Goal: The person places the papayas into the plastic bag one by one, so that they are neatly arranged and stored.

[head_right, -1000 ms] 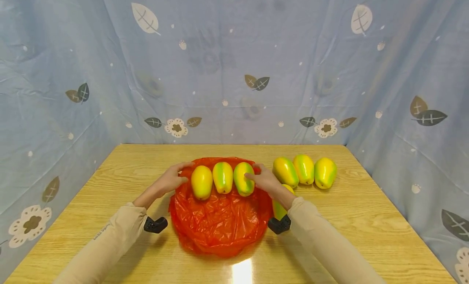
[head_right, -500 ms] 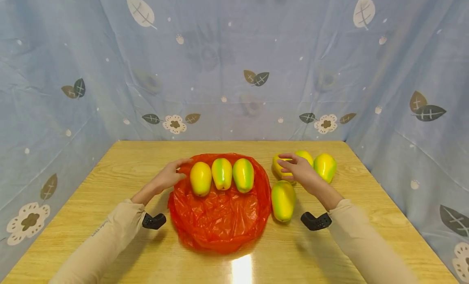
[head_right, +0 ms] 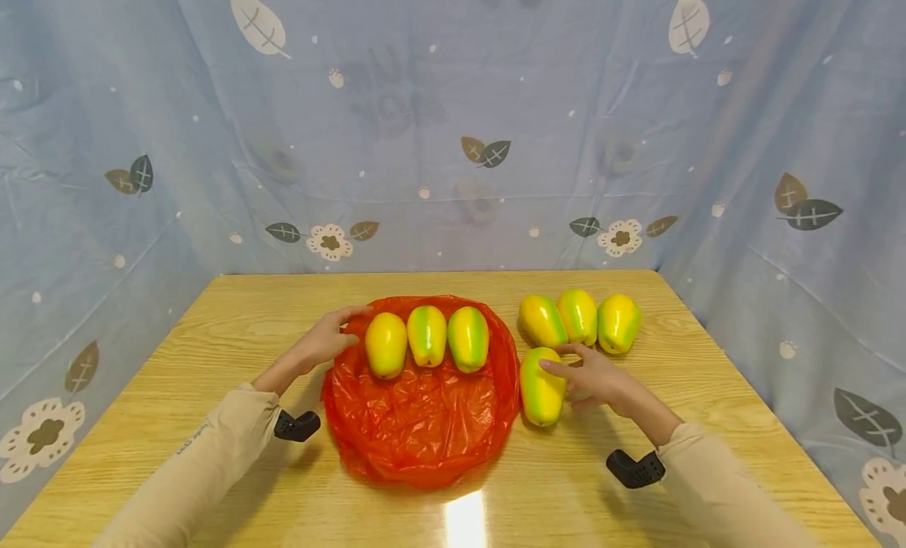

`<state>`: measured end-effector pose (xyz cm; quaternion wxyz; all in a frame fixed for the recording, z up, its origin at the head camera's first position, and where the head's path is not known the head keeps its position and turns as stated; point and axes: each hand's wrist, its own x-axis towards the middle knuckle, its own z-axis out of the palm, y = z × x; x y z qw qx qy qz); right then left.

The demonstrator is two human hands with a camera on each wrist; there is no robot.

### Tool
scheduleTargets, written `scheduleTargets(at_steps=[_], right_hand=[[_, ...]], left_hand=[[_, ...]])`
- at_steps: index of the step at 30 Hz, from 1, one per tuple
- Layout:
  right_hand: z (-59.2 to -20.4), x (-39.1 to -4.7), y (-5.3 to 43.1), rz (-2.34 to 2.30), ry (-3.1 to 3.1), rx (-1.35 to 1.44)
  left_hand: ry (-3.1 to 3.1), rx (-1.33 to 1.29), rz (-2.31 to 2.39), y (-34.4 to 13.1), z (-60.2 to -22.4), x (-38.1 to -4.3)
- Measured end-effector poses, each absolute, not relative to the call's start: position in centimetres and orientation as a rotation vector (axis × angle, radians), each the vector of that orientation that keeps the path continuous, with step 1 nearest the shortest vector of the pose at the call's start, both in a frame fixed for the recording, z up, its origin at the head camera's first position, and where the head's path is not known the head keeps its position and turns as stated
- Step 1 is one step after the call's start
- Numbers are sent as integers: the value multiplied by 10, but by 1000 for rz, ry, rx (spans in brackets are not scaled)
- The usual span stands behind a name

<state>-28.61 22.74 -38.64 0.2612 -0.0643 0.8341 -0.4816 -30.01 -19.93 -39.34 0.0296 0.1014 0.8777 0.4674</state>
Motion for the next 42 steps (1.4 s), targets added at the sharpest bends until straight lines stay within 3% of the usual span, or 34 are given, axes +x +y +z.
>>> scheduleTargets(at_steps=[8, 17, 24, 42], right_hand=[[-392, -286, 221, -1348, 2212, -128], [-366, -299, 212, -1488, 2140, -198], [-354, -300, 175, -1577, 2060, -250], [-370, -279, 79, -1531, 2003, -334]], left_hand=[[2678, 316, 1465, -202, -399, -300], [2672, 305, 1462, -203, -391, -300], [2688, 299, 1444, -202, -387, -303], [2645, 263, 1475, -202, -389, -300]])
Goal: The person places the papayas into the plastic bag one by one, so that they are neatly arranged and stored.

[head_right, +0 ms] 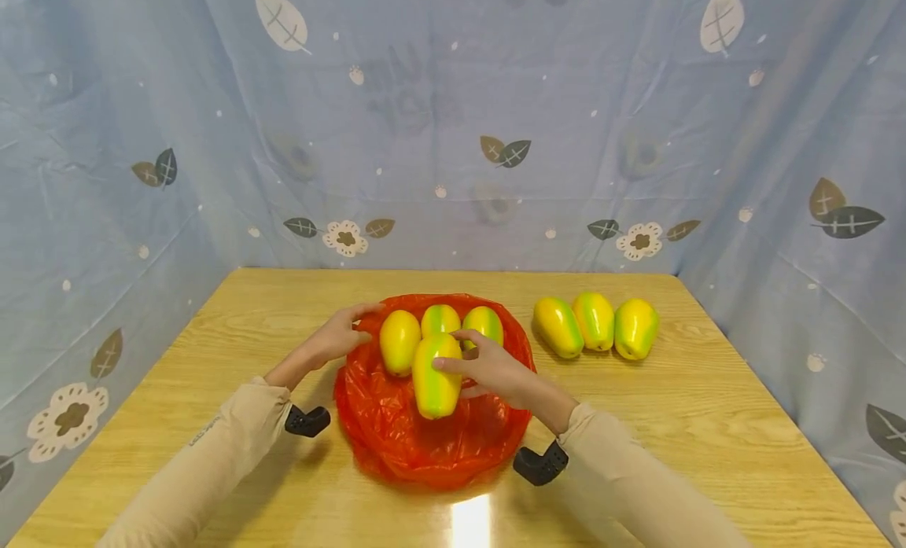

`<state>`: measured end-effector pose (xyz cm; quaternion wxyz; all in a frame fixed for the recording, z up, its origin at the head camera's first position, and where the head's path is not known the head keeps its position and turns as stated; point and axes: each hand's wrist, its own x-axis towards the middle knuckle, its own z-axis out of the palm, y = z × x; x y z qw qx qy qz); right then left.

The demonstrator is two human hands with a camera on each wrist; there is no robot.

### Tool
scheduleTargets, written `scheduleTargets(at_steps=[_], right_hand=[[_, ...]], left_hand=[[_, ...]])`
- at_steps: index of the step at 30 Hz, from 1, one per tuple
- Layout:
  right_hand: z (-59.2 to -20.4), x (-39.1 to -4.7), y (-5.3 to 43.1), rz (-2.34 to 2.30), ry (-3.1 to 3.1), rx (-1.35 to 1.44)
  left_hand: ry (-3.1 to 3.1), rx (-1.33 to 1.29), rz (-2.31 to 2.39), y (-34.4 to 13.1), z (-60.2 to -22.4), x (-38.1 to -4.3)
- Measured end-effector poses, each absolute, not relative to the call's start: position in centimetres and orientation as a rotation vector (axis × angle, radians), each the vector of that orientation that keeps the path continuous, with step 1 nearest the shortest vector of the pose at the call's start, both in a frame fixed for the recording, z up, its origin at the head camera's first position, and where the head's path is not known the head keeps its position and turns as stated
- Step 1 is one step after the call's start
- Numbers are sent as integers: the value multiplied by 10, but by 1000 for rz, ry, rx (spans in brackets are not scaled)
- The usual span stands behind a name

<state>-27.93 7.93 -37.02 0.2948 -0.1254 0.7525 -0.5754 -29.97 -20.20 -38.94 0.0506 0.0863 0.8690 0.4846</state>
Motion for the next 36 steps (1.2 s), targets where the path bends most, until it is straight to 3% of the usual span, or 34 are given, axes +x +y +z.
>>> scheduleTargets(at_steps=[13, 36], right_hand=[[-393, -259, 38, -1520, 1987, -323], [-406, -257, 21, -1429, 2052, -292]], left_hand=[[2626, 244, 1512, -199, -392, -295], [2651, 214, 1481, -200, -388, -293]])
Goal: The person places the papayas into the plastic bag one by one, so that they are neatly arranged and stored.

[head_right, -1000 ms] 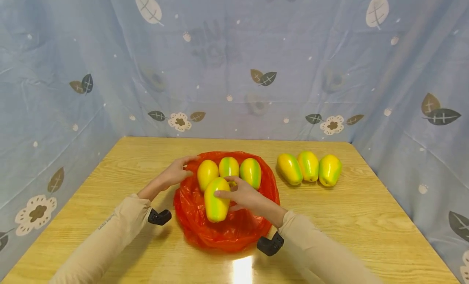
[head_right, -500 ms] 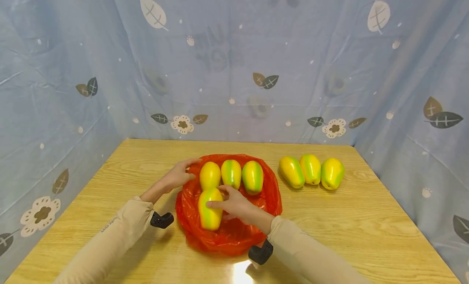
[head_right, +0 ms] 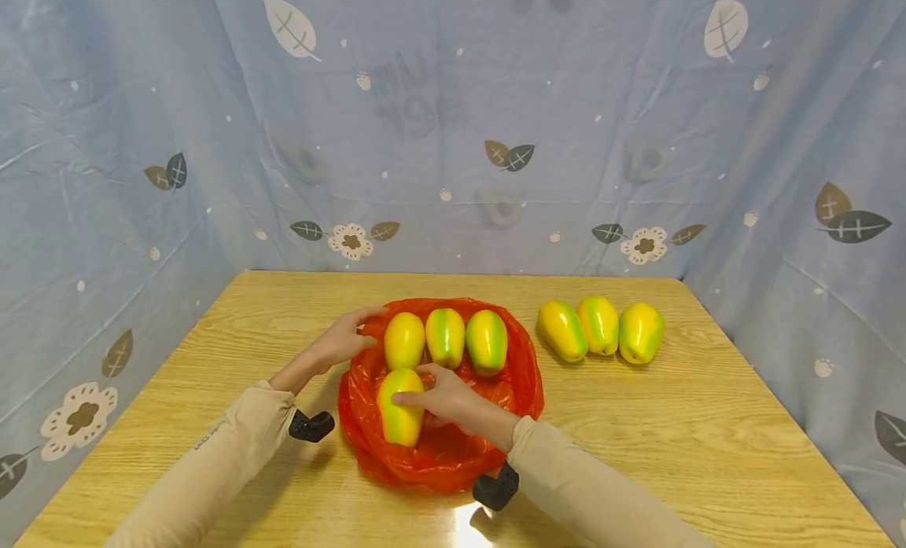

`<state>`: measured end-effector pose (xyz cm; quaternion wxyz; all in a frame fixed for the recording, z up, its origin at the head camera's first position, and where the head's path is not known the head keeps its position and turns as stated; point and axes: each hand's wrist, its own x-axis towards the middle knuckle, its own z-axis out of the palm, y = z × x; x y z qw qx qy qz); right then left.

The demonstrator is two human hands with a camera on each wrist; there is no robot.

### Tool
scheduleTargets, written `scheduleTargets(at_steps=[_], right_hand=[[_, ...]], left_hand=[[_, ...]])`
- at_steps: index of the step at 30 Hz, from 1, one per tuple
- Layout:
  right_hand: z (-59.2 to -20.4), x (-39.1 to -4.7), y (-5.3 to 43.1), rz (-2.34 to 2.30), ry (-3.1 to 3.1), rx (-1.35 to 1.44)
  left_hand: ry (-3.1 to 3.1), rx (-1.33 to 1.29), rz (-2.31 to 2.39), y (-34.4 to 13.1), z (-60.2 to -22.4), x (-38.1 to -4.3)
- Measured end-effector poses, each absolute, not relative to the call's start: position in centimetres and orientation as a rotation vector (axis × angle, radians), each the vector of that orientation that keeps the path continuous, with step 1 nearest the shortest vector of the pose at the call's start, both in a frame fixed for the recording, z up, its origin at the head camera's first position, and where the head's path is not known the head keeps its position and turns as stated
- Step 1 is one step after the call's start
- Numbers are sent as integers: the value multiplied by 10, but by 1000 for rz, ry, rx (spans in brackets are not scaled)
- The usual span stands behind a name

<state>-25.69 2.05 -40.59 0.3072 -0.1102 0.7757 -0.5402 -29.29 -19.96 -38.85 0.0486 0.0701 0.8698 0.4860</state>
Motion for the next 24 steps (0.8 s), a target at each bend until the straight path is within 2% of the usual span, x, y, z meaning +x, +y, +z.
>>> scheduleTargets(at_steps=[12, 24], right_hand=[[-391, -268, 42, -1530, 1912, -306], [-373, -290, 91, -1641, 1832, -343]], left_hand=[[2667, 232, 1454, -197, -388, -294], [2659, 260, 1483, -202, -392, -296]])
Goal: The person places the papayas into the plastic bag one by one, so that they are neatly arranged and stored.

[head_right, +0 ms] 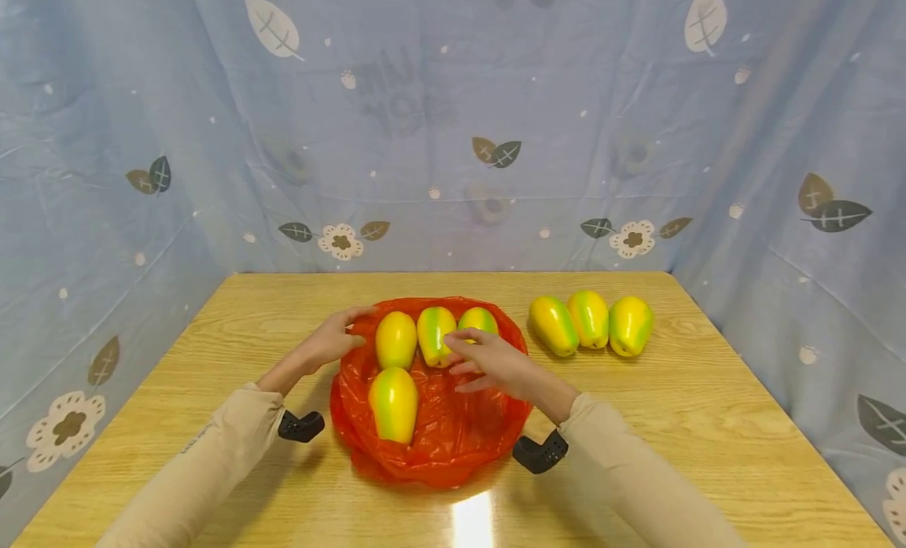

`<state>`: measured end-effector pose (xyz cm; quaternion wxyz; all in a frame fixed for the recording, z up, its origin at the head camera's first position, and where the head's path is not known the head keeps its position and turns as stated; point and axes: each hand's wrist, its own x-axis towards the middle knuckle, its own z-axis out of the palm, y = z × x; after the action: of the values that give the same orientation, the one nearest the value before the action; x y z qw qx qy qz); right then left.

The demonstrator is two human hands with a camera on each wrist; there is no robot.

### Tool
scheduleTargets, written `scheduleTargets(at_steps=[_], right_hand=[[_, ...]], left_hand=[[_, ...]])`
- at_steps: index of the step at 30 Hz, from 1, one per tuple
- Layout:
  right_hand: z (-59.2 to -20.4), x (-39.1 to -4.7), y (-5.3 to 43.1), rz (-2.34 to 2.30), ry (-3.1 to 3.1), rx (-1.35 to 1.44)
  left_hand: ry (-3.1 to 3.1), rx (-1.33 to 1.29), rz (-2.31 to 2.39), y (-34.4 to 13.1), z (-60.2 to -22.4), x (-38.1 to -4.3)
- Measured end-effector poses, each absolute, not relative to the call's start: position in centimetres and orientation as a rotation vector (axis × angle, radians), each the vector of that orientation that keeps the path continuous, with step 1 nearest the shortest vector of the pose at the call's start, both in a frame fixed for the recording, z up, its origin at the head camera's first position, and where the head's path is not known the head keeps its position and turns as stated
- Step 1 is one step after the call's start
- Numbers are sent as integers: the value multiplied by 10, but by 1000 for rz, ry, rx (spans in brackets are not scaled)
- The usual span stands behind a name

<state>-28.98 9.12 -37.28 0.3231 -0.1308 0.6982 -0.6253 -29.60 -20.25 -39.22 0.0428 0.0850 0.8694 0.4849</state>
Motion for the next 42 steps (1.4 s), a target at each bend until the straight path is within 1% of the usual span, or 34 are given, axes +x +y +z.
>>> scheduleTargets(at_steps=[5, 11, 19, 26, 34, 42], right_hand=[[-362, -299, 113, -1696, 1857, -326], [-351, -310, 146, -1771, 1854, -301], [-341, -320, 190, -1868, 1861, -249], [-341, -328, 225, -1969, 1817, -232], [-345, -336, 266, -2078, 1788, -192], [-353, -343, 298, -2165, 1783, -35]], left_hand=[[2668, 322, 1503, -203, -394, -297], [2657, 300, 1491, -203, -392, -295], [2676, 335, 1469, -205, -392, -294], [2672, 300, 1458, -205, -391, -295], [2672, 350, 1463, -205, -392, -295], [2669, 364, 1479, -207, -394, -295]])
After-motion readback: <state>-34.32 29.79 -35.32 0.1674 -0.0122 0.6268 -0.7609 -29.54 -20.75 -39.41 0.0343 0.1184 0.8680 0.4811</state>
